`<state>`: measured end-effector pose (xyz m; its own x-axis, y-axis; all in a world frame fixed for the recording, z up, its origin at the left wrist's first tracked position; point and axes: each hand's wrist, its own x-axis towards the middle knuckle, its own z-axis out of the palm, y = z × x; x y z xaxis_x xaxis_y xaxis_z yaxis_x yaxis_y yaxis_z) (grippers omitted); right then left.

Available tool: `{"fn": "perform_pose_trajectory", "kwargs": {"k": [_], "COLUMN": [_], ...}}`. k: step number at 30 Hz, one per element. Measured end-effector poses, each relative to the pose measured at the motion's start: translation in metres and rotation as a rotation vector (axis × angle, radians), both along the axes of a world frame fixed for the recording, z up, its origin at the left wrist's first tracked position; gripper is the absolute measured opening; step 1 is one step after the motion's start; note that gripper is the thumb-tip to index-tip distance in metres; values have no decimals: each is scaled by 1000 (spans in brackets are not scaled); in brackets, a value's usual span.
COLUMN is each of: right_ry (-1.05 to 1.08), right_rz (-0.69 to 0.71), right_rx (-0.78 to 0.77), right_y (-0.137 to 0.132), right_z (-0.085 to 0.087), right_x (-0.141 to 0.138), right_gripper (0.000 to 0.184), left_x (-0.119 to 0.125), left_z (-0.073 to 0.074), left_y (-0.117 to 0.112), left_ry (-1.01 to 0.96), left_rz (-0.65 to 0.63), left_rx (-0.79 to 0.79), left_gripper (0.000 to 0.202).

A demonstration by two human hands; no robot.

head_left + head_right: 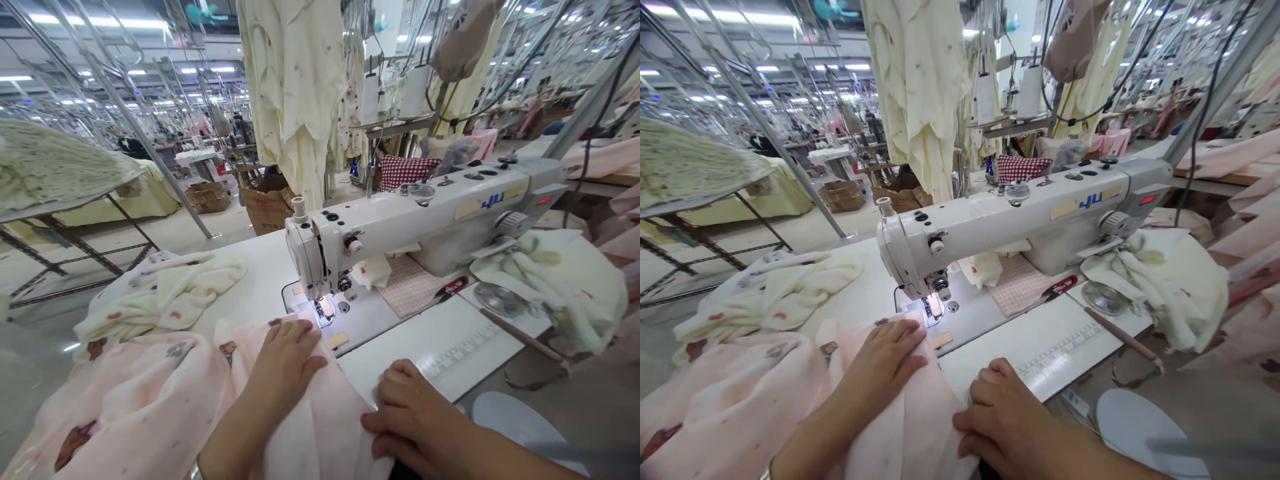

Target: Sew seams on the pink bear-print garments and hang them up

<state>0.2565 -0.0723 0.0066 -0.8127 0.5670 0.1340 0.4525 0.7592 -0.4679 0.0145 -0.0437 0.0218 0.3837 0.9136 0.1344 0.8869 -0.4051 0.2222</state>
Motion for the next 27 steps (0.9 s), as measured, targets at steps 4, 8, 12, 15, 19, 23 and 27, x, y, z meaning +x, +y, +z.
{"fn": "perform_pose_trajectory", "kwargs": {"k": [4, 8, 12, 15, 19, 23, 27], "right_ry": [-15, -15, -19, -22, 0, 5, 10], "right_rz": [3, -20, -37, -41, -53, -65, -74], "right_rx": [13, 34, 54, 65, 72, 62, 64], "right_y": [3, 7, 14, 20, 24, 24, 23], "right_z": [2, 4, 5, 4, 2, 1, -1], "right_x": [4, 10, 14, 15, 14, 13, 13], "right_gripper": [15, 14, 14, 14, 16, 17, 16], "left_x": [0, 4, 6, 6, 4, 2, 3], "left_z": [-12, -20, -22, -23, -24, -26, -27], "left_y": [-5, -1, 11, 20, 26, 26, 24], "left_ry": [-11, -2, -17, -22, -17, 6, 14], "left_rz": [15, 15, 8, -6, -14, -12, -10], "left_rx": [80, 94, 140, 168, 181, 175, 177], "left_gripper": [31, 31, 30, 29, 29, 31, 32]}}
